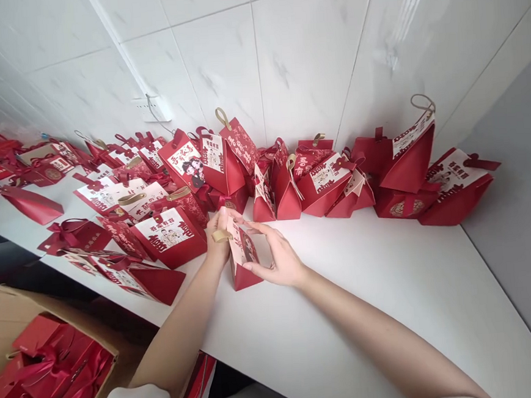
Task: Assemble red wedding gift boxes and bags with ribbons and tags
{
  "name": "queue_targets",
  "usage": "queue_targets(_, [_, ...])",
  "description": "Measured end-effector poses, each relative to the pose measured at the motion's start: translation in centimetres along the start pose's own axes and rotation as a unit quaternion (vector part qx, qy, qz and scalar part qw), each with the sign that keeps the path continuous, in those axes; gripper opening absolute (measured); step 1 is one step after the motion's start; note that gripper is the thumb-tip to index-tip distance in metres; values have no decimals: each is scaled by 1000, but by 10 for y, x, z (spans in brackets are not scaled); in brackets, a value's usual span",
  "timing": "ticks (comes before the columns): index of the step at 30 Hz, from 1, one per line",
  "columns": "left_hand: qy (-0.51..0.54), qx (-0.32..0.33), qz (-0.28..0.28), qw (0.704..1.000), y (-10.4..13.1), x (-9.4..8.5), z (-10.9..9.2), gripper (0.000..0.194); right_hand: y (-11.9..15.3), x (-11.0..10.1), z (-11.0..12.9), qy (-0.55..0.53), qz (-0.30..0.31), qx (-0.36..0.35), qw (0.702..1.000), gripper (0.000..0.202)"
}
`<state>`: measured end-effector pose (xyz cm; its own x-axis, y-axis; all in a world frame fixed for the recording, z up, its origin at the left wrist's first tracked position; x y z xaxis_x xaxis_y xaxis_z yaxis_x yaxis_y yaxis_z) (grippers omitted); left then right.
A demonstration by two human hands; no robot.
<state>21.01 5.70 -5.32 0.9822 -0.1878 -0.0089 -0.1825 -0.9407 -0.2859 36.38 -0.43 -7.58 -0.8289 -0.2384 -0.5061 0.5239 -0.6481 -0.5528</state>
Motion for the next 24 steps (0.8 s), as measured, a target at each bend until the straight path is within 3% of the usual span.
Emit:
queue_targets(3, [-7, 16, -27, 999, 5, 9, 1, 45, -6, -20, 9, 44, 27, -5, 999, 56])
queue_targets(6, [-43, 33, -65, 996, 4, 5, 0, 43, -10, -46, 12, 98, 7, 1, 995, 38])
queue_targets(11, [-122, 26, -19, 992, 1, 0, -2, 42, -13, -79, 16, 112, -41, 42, 992, 20])
queue_targets(16, [-71, -29, 53, 996, 5, 14, 4, 40, -18, -86, 26, 38, 0, 44, 998, 12])
queue_targets(24, [-46, -29, 111, 992, 11, 29, 8, 44, -21, -80, 20, -82, -50, 78, 992, 12])
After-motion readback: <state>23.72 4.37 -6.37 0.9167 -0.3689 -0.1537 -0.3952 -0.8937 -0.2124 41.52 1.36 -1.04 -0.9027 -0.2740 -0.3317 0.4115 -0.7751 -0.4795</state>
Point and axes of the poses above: each hand's wrist, its own y-axis away from the middle knuckle, its own x-axis out of the palm, z = x × y, the point moved 3 cm from there along -y, towards the middle knuckle, and after that the axes turned 13 degrees about z, right-handed, at the moved point
